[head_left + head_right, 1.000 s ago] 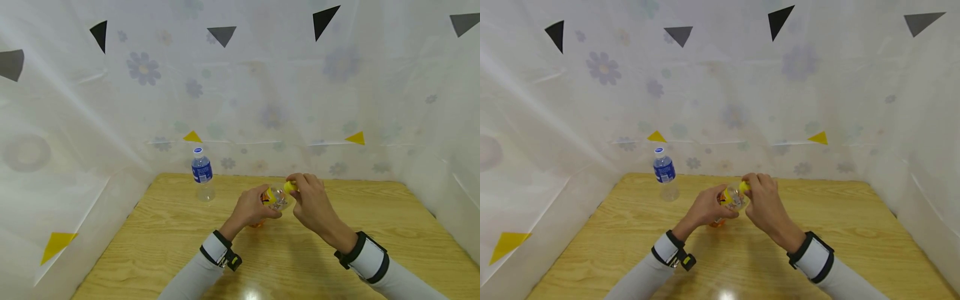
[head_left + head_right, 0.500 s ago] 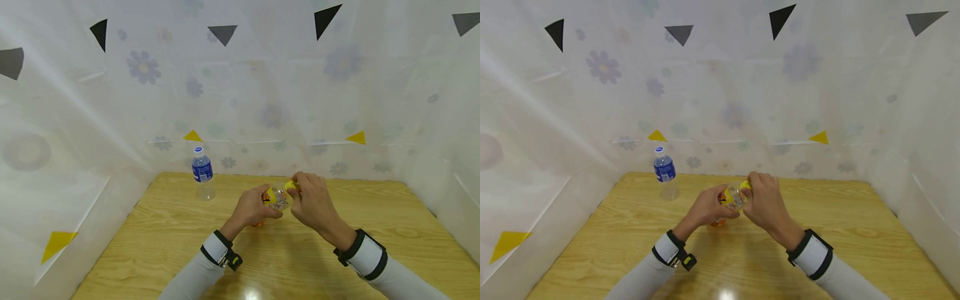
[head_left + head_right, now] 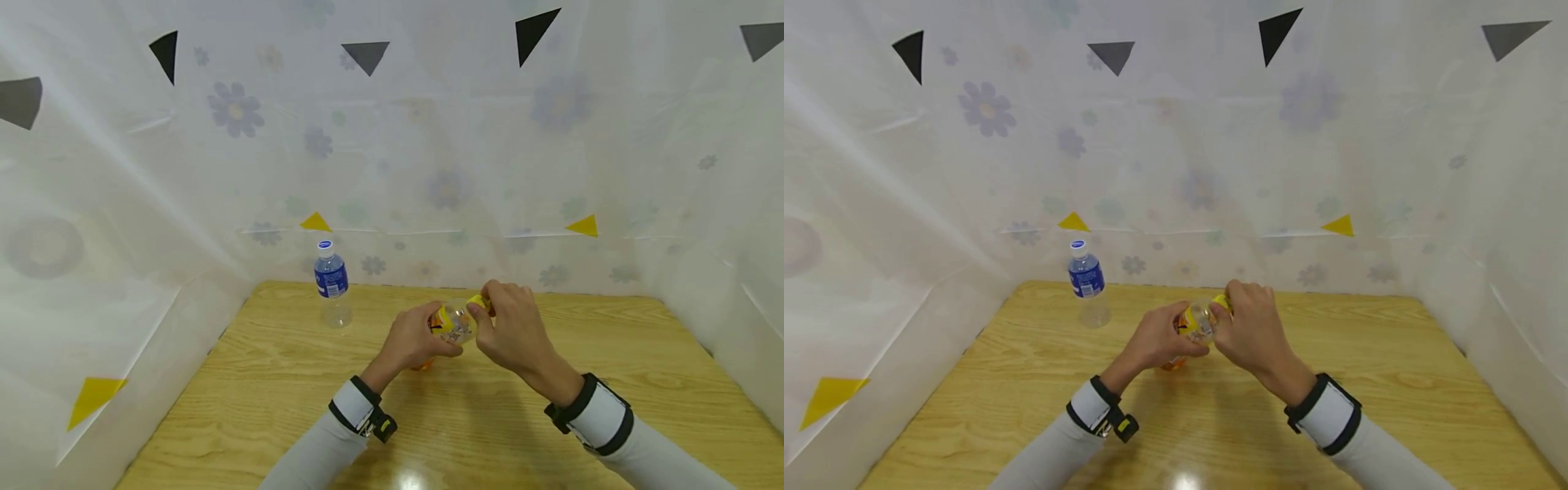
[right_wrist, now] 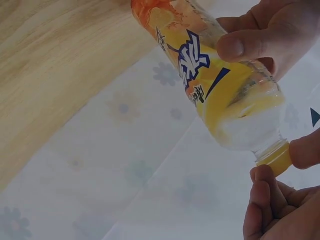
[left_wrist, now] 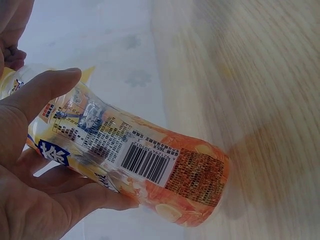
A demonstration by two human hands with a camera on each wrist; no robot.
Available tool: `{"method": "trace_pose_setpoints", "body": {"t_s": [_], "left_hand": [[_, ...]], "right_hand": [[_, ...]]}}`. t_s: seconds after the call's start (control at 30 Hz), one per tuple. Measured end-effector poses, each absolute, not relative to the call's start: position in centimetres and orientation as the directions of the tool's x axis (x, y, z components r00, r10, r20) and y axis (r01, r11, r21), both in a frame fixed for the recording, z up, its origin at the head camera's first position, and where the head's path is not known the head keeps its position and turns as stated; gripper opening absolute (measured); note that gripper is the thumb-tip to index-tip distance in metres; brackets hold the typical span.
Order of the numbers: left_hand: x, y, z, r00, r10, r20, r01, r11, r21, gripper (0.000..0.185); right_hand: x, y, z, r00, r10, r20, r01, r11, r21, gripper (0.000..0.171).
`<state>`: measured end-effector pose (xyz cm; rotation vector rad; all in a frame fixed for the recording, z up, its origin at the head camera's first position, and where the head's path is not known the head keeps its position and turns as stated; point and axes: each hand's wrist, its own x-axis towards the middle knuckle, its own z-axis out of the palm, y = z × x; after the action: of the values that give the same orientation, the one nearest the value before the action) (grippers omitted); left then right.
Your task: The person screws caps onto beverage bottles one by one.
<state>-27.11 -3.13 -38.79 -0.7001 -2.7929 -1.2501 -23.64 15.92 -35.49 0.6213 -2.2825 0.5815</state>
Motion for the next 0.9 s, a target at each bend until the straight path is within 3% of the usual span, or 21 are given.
{"method": "trace_pose_setpoints", "body": {"t_s": [0.37, 0.6, 0.9], "left_hand": [[-27.1, -3.5, -38.7, -0.908, 0.390, 0.153, 0.374, 0.587, 0.718, 0.066], [-27.2, -3.6, -38.7, -0.904, 0.399, 0.155, 0.382, 0.586, 0.715, 0.064], [-27.1, -3.3, -38.6, -0.906, 0.396, 0.148, 0.373, 0.583, 0.722, 0.068]], "right_hand": [[-23.1, 15.8, -35.7, -0.681, -0.244, 0.691, -0.556, 0.786, -0.271, 0.021], [-22.1, 15.9, -34.8, -0.781, -0.259, 0.568, -0.504, 0.798, -0.330, 0.053], [-21.3, 15.9, -34.1, -0.788, -0.296, 0.539, -0.508, 0.808, -0.299, 0.037]]}}
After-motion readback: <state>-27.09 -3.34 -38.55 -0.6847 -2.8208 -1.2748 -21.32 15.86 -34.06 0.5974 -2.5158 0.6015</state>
